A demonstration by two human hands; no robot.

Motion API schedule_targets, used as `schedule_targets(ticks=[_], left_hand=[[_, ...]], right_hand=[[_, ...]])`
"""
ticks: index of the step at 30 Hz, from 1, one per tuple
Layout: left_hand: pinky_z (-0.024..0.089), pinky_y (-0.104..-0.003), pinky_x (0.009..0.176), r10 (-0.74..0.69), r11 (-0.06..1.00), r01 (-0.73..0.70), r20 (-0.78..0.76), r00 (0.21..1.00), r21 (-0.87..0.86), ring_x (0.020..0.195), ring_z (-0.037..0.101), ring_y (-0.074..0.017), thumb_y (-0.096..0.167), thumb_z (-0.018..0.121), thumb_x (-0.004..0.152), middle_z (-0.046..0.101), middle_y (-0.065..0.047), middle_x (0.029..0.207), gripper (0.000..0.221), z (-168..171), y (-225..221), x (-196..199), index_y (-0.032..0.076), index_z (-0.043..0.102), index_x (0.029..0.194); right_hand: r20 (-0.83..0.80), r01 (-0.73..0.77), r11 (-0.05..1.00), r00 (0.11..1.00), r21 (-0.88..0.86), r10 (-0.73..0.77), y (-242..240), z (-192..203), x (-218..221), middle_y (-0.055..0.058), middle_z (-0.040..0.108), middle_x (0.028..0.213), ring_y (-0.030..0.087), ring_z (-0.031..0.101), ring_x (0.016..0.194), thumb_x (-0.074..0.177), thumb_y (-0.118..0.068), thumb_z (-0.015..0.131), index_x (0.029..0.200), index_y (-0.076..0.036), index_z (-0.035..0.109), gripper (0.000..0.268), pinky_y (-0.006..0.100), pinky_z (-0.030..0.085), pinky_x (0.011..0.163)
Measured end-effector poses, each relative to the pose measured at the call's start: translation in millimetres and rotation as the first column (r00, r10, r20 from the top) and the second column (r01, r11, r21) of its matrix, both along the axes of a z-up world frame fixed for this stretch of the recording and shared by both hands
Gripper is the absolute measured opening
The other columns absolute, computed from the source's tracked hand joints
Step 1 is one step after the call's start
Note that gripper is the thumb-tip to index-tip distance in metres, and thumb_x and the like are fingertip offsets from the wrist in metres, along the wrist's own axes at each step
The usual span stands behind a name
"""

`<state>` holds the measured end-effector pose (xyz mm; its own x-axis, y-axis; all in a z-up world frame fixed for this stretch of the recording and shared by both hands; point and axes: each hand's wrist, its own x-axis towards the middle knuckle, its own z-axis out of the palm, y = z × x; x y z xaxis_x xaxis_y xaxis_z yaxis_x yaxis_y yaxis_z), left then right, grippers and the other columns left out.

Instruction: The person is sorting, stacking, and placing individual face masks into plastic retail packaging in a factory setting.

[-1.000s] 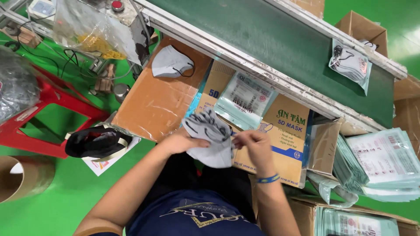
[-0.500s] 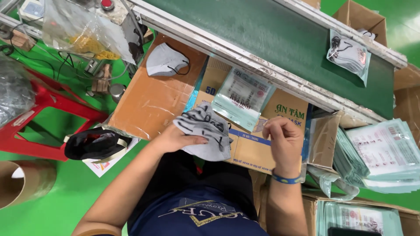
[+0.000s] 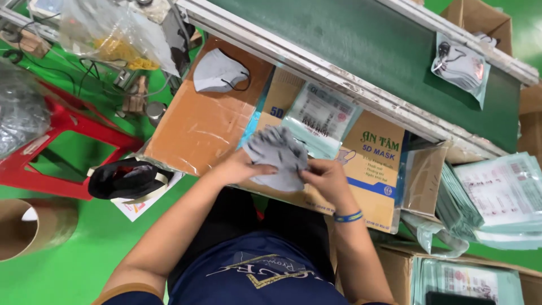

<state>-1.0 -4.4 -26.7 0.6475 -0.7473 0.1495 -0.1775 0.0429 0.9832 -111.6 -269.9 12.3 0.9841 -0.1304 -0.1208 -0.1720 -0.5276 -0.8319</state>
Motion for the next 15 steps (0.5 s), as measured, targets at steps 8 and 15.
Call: schedule_targets(ticks=[8, 15], left_hand=[[0.052, -0.032, 0.099, -0.124, 0.987, 0.097, -0.232, 0.965, -0.127, 0.111, 0.066, -0.0151, 0.014, 0.078, 0.089, 0.074, -0.005, 0.118, 0.039, 9, 5, -1, 0.001, 0.069, 0.125], [0.052, -0.031, 0.098, -0.136, 0.989, 0.113, -0.289, 0.948, -0.093, 0.11, 0.065, -0.0142, 0.014, 0.078, 0.089, 0.074, -0.004, 0.118, 0.039, 10, 4, -6, 0.002, 0.069, 0.125]], right_hand=[[0.17, -0.135, 0.954, 0.981, 0.269, 0.091, 3, 72, -13, 0.001, 0.072, 0.088, 0.007, 0.066, 0.074, 0.085, -0.004, 0.08, 0.098, 0.001, 0.074, 0.015, 0.022, 0.053, 0.065], [0.242, -0.211, 0.966, 0.955, 0.147, 0.171, 10, 78, -16, 0.001, 0.068, 0.087, 0.008, 0.063, 0.073, 0.082, -0.005, 0.084, 0.093, -0.002, 0.072, 0.016, 0.023, 0.05, 0.064]])
